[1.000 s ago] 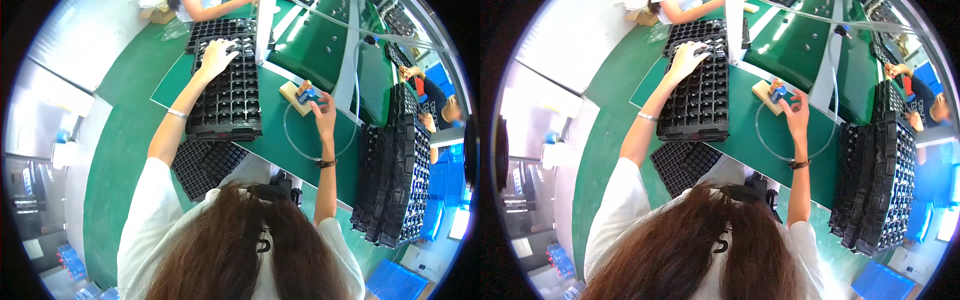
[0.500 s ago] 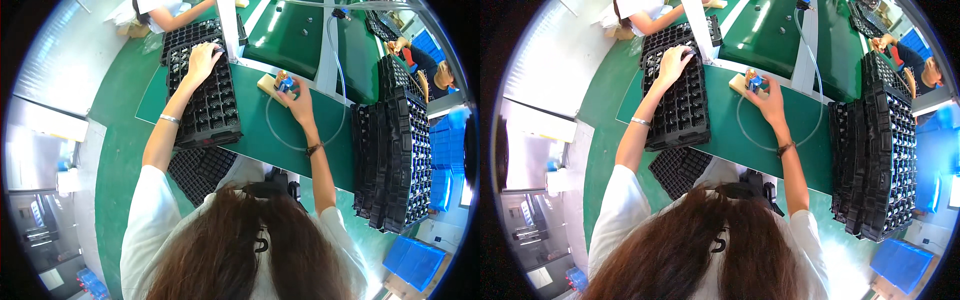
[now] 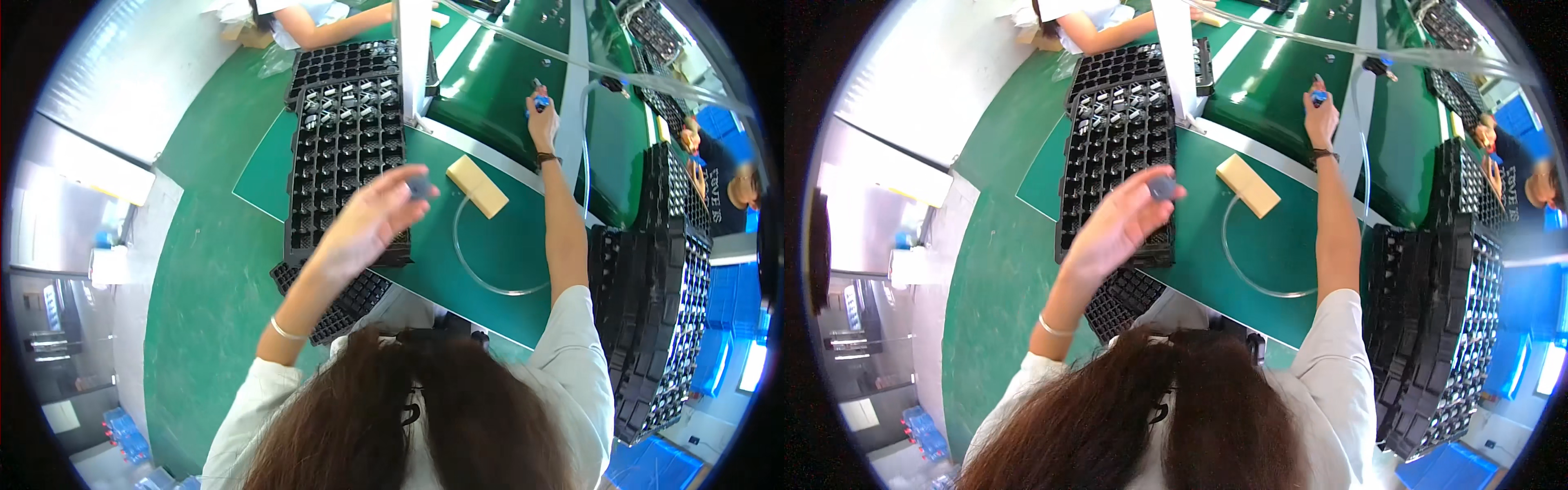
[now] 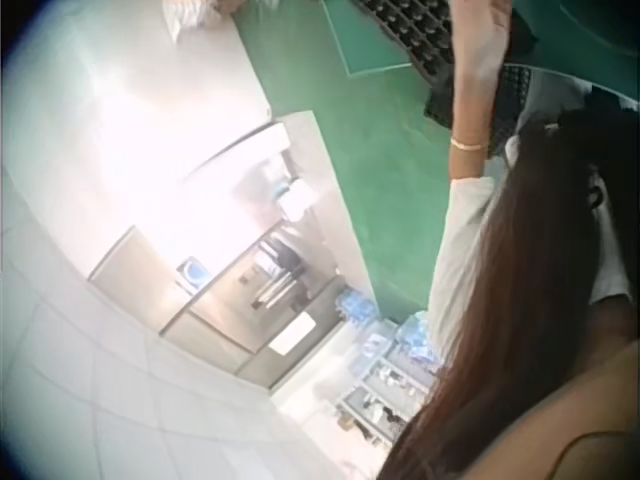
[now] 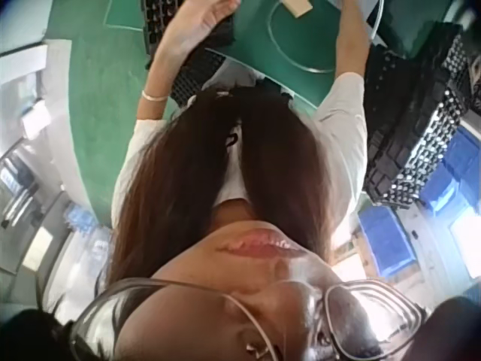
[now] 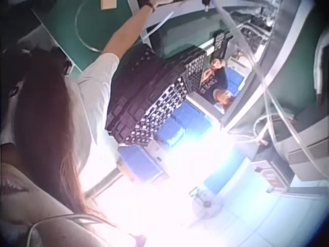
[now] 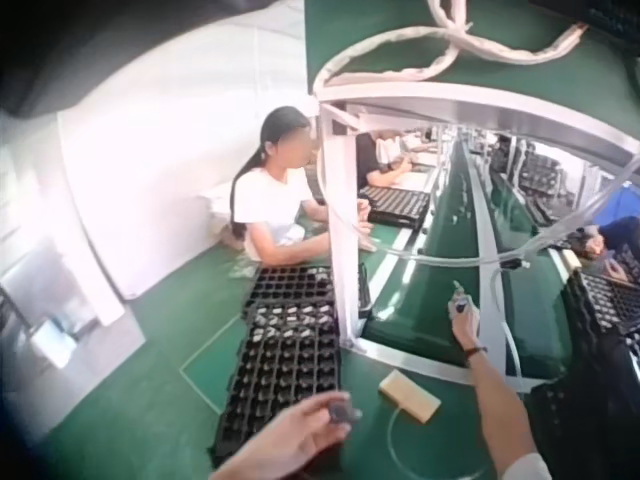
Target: Assembling small electronic components by placing them into a plastic housing on a factory production line.
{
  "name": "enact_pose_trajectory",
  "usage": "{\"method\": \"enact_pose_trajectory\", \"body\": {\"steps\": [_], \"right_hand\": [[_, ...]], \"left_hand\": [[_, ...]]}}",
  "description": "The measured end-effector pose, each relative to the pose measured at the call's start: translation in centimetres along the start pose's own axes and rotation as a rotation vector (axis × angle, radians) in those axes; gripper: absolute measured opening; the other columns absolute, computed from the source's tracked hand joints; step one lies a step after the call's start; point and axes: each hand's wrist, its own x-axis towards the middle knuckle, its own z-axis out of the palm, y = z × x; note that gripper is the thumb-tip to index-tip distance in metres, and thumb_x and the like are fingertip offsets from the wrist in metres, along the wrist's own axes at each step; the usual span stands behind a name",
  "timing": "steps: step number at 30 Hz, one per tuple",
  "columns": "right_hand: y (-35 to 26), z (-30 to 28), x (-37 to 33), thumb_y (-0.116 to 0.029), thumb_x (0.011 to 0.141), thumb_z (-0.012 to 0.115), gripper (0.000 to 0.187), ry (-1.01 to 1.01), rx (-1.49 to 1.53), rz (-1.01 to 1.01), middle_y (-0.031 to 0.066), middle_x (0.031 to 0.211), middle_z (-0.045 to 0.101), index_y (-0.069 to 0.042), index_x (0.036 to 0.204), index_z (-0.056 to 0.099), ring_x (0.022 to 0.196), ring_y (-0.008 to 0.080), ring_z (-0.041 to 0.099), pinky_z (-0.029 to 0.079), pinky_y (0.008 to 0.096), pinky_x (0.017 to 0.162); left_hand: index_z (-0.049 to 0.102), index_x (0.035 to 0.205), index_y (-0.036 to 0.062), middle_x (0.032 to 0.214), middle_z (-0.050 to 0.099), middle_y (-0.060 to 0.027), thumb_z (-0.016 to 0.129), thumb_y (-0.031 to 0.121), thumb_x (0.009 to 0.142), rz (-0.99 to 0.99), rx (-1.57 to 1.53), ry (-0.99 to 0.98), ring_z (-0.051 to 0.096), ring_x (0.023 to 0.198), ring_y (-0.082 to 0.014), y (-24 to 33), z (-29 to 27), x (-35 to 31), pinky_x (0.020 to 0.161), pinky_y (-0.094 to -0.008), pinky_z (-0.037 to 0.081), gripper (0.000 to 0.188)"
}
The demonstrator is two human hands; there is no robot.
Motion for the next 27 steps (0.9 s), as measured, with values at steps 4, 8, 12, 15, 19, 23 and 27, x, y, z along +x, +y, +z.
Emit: {"method": "enact_pose_trajectory", "body": {"steps": [4,8,12,15,19,23,27], "right_hand": [[0.9,1.6,0.3,-0.038,0.080,0.061,0.036,0.118,0.102,-0.102,0.0208,0.081,0.063,-0.006,0.095,0.056,0.080,0.0396,0.059,0.044,0.0475,0.070],[-0.9,2.2,0.2,-0.038,0.080,0.061,0.037,0.055,0.022,0.000,0.0213,0.081,0.063,-0.005,0.095,0.056,0.079,0.0402,0.059,0.044,0.0479,0.069],[0.3,2.0,1.0,-0.040,0.080,0.061,0.039,0.110,0.040,-0.015,0.0213,0.081,0.063,-0.005,0.096,0.057,0.080,0.0414,0.058,0.043,0.0493,0.071],[-0.4,1.6,1.2,-0.039,0.079,0.063,0.041,0.032,-0.012,0.004,0.0205,0.086,0.063,-0.005,0.100,0.056,0.082,0.0389,0.058,0.043,0.0470,0.072],[-0.8,-1.2,0.0,-0.035,0.078,0.066,0.041,0.245,0.027,-0.188,0.0141,0.090,0.061,-0.003,0.101,0.057,0.080,0.0319,0.057,0.043,0.0407,0.074],[-11.2,-8.4,-10.0,-0.029,0.080,0.067,0.025,-0.244,0.958,0.305,-0.0006,0.084,0.055,-0.007,0.092,0.060,0.071,0.0055,0.049,0.040,0.0209,0.059],[-18.9,-17.5,-20.1,-0.024,0.084,0.063,0.041,-0.495,1.322,0.535,0.0053,0.114,0.051,-0.008,0.117,0.046,0.099,0.0138,0.053,0.047,0.0286,0.079]], "left_hand": [[0.046,0.120,0.0045,0.107,0.058,-0.0120,0.053,0.009,0.089,-0.010,-0.265,0.009,0.058,0.084,-0.0102,-3.3,0.8,-1.4,0.079,-0.0208,0.050,0.032],[0.044,0.122,0.0039,0.112,0.056,-0.0154,0.045,0.019,0.095,-0.020,-0.310,0.048,0.058,0.093,-0.0149,-4.4,1.4,-1.4,0.084,-0.0250,0.049,0.031],[0.042,0.119,0.0036,0.122,0.051,-0.0193,0.040,0.024,0.097,-0.016,-0.261,0.041,0.054,0.109,-0.0221,-4.9,1.9,-1.6,0.093,-0.0312,0.044,0.031],[0.042,0.117,0.0038,0.123,0.050,-0.0187,0.039,0.023,0.097,0.007,-0.256,0.050,0.052,0.110,-0.0222,-4.8,2.0,-1.9,0.094,-0.0316,0.043,0.028],[0.046,0.116,0.0035,0.118,0.054,-0.0127,0.044,0.023,0.095,0.045,-0.206,0.065,0.052,0.107,-0.0161,-5.4,2.6,-2.0,0.093,-0.0286,0.040,0.028],[0.053,0.115,0.0003,0.107,0.058,-0.0021,0.048,0.018,0.093,0.205,0.031,0.203,0.051,0.093,-0.0069,-6.2,1.8,-2.3,0.081,-0.0224,0.039,0.029],[0.058,0.110,-0.0022,0.099,0.062,-0.0021,0.052,0.017,0.090,0.217,0.249,0.276,0.054,0.089,-0.0063,-6.0,2.9,-2.6,0.081,-0.0219,0.039,0.028]]}}
